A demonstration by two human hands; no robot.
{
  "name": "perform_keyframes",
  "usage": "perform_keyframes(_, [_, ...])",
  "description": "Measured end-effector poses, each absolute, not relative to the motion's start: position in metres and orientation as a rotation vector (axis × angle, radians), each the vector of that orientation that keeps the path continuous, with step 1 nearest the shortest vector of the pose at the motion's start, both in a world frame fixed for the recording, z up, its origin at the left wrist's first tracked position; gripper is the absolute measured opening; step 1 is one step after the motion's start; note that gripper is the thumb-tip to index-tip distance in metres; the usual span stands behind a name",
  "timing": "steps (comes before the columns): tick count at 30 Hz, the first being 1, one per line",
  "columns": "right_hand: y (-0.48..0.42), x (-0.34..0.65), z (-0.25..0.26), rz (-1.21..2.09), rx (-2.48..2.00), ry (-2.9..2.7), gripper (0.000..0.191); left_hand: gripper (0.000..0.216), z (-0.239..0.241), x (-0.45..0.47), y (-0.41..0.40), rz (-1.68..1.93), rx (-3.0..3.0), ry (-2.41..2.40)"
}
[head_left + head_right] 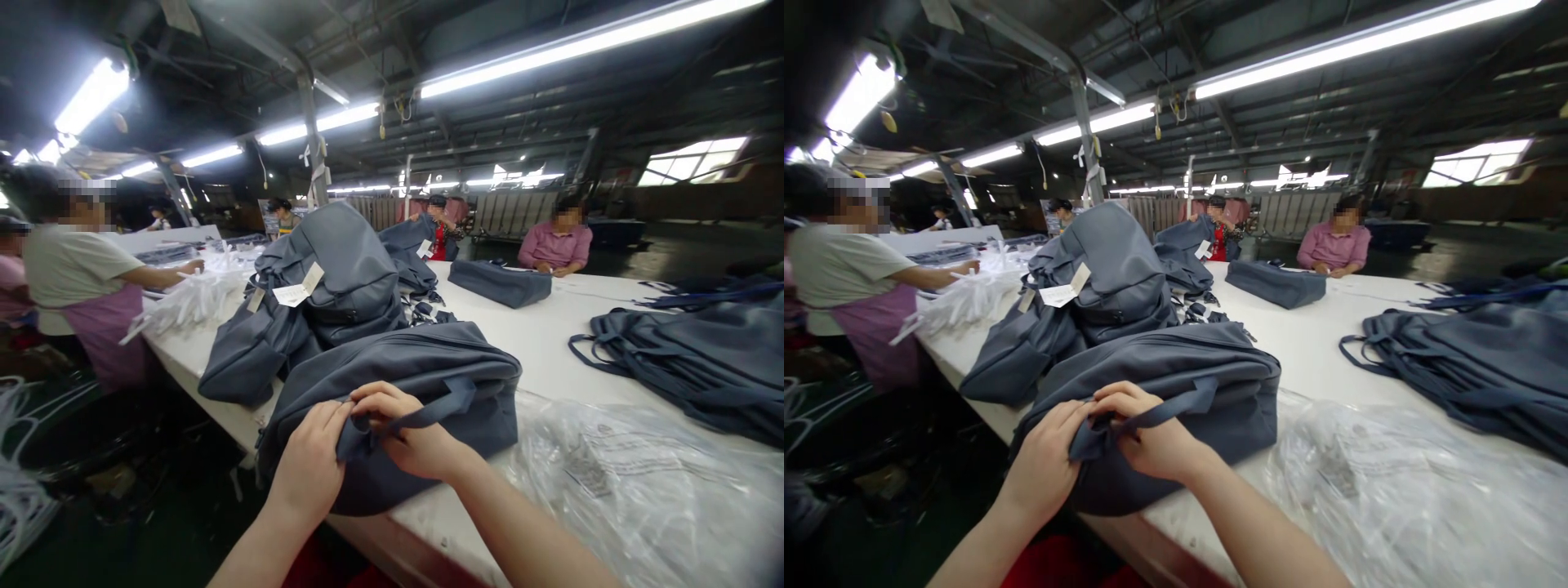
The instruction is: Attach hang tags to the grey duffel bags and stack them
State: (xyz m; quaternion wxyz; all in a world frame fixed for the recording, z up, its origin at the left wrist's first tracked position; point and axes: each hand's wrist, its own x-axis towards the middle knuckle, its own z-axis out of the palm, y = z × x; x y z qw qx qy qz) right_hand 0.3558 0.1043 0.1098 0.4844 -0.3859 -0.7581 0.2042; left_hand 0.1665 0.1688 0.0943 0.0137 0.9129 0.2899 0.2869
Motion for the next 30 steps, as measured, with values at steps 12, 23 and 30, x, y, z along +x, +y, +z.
perform_keyframes(12, [0.126,0.348,0.102,-0.272,-1.043,-2.037,0.032,0.046,0.105,0.162,0.170,0.716,2.732,1.014])
perform_keyframes(23, [0.139,0.377,0.086,-0.333,-0.951,-2.224,0.030,0.025,0.156,0.157,0.181,0.448,2.536,0.759])
perform_keyframes(30, [0.127,0.363,0.110,0.098,-1.150,-2.357,0.025,0.022,0.146,0.161,0.187,0.366,2.609,0.656])
